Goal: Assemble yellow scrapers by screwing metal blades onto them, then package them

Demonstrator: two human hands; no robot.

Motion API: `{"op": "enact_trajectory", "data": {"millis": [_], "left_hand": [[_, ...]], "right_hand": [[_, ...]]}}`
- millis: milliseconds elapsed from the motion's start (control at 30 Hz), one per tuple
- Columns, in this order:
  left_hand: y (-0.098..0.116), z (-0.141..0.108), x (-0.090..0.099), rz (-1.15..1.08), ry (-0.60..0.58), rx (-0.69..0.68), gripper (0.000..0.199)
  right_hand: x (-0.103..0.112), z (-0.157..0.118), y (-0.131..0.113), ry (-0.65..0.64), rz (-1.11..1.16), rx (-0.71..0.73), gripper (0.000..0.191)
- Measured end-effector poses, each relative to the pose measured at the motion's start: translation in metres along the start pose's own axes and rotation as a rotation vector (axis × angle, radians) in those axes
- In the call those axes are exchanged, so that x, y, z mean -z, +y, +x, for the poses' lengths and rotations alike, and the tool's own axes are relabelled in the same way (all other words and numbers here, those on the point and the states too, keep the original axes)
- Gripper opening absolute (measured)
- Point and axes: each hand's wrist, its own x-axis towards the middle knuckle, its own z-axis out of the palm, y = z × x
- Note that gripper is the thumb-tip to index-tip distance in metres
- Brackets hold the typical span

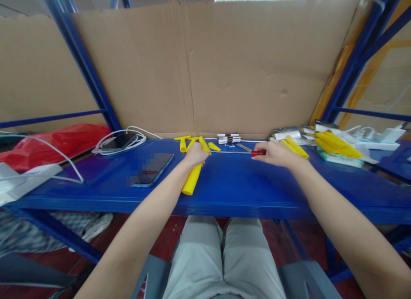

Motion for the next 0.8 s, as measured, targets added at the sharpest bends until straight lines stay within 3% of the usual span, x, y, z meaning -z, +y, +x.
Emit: {"op": "enact_trajectory", "data": {"millis": [200, 533, 800], "left_hand": [[0.0023, -0.0021, 0.0009, 0.031, -0.007, -0.002, 0.011], [0.0008, -0.0013, 0.0031, 0.064, -0.003, -0.034, 0.012], [-0.0012, -0.0008, 0.0025, 0.115, -0.023, -0.059, 0.013]], "right_hand": [[-0.0001, 0.0008, -0.0001, -0.02, -0.007, -0.041, 0.018], [-0.0016, 0.0, -0.0026, -0.131, 0.138, 0.012, 0.028], [-0.0041, -0.0003, -0.0014, -0.032, 0.104, -0.004, 0.011]]}}
